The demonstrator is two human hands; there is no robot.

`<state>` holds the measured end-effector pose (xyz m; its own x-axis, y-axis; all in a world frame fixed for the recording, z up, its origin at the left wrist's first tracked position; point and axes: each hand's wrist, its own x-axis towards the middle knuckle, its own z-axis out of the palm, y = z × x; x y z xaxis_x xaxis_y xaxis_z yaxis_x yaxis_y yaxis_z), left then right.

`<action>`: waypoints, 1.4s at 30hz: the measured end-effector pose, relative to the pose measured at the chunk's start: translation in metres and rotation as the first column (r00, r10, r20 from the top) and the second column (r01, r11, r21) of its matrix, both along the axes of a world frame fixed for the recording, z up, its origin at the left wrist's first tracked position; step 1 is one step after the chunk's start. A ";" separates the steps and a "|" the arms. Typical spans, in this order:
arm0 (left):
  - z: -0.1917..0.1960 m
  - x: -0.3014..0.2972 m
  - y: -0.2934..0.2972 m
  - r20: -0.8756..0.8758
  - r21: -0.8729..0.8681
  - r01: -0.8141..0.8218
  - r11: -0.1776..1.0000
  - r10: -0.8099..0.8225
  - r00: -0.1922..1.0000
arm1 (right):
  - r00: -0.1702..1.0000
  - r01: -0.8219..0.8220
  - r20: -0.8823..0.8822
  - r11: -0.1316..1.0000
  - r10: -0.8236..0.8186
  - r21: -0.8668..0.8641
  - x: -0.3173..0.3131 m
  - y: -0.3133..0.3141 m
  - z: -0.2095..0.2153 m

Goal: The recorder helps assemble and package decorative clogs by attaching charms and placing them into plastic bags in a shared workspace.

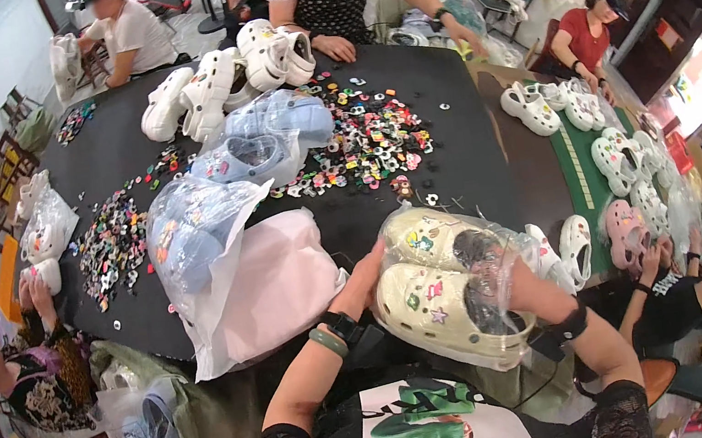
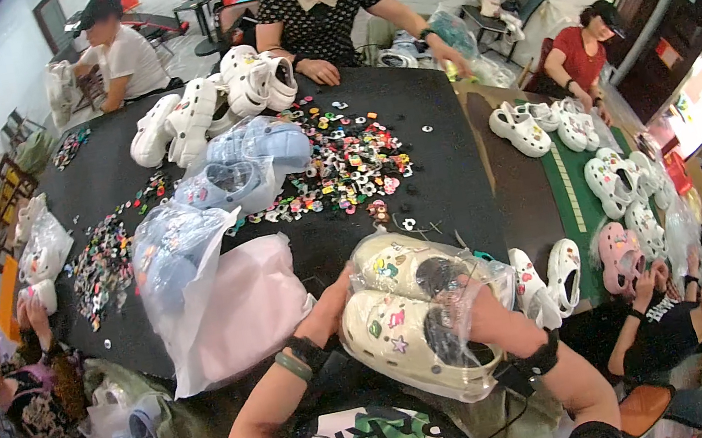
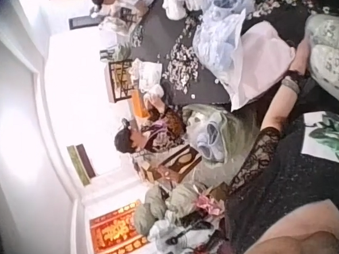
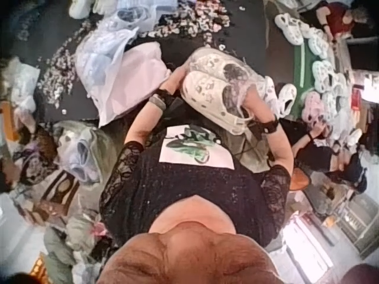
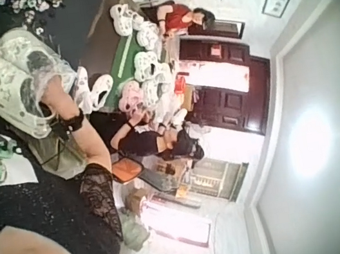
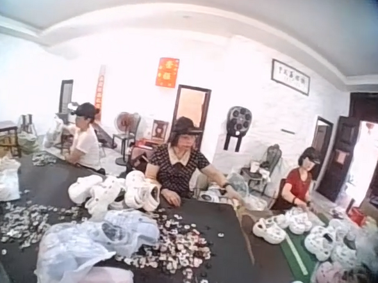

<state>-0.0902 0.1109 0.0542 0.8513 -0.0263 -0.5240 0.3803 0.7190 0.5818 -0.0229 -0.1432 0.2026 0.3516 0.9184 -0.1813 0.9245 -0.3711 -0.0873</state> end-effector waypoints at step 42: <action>0.179 -0.170 0.185 0.516 0.599 -0.646 -0.472 -0.389 0.763 | 0.835 0.537 -0.198 0.680 -0.513 0.500 -0.004 0.044 -0.162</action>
<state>-0.2599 0.2955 0.2334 0.6609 0.0958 0.7443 -0.1684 -0.9476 0.2715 -0.0266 -0.0996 0.0404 0.8084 0.5391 0.2363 0.5835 -0.6810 -0.4425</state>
